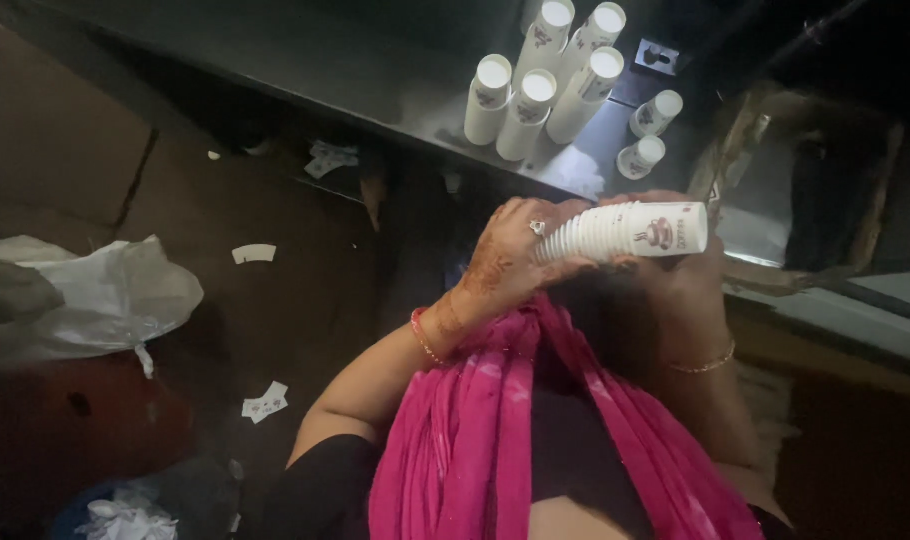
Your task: Sorting and arranging paper cups near a manufacturing machine.
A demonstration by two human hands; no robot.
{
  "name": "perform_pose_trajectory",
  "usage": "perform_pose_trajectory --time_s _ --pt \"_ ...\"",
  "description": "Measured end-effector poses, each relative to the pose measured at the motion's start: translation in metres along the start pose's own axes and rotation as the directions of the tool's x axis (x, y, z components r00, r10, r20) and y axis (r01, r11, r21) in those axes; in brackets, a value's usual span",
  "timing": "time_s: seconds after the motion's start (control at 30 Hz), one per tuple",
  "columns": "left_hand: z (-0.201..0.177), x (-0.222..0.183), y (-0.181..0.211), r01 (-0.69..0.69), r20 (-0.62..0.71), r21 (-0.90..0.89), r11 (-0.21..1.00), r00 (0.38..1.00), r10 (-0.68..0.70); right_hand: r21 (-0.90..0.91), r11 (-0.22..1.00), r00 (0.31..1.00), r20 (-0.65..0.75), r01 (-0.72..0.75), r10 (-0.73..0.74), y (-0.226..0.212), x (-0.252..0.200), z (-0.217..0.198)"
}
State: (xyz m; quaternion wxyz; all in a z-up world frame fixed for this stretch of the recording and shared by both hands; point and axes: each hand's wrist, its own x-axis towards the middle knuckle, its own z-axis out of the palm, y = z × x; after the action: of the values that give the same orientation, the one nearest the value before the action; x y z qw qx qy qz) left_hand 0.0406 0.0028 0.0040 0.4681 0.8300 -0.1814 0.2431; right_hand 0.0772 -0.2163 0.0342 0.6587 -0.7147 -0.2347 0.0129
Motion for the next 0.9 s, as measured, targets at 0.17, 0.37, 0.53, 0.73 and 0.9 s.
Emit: perform_pose_trajectory --time_s 0.17,0.37,0.53,0.73,0.9 --pt "-0.001 0.009 -0.002 0.011 0.005 -0.026 1.000 1.000 -0.011 0.159 0.987 0.997 -0.081 0.004 0.009 -0.014 0.005 0.004" --pt "0.001 0.015 -0.008 0.016 0.002 -0.042 0.999 1.000 -0.016 0.039 0.999 0.996 -0.084 -0.030 0.033 -0.002 0.008 -0.003" --pt "0.002 0.015 -0.016 0.038 0.078 -0.180 0.983 0.997 -0.024 0.014 0.999 0.995 -0.081 -0.050 0.050 -0.024 0.014 0.005" --pt "-0.001 0.018 -0.009 0.086 0.097 -0.229 0.970 0.993 -0.065 -0.308 0.947 0.992 -0.113 -0.089 0.056 -0.011 0.008 -0.009" --pt "0.000 0.020 -0.002 0.127 0.044 -0.252 0.959 0.992 -0.120 0.066 0.997 0.999 -0.014 0.038 -0.038 0.000 0.006 -0.009"
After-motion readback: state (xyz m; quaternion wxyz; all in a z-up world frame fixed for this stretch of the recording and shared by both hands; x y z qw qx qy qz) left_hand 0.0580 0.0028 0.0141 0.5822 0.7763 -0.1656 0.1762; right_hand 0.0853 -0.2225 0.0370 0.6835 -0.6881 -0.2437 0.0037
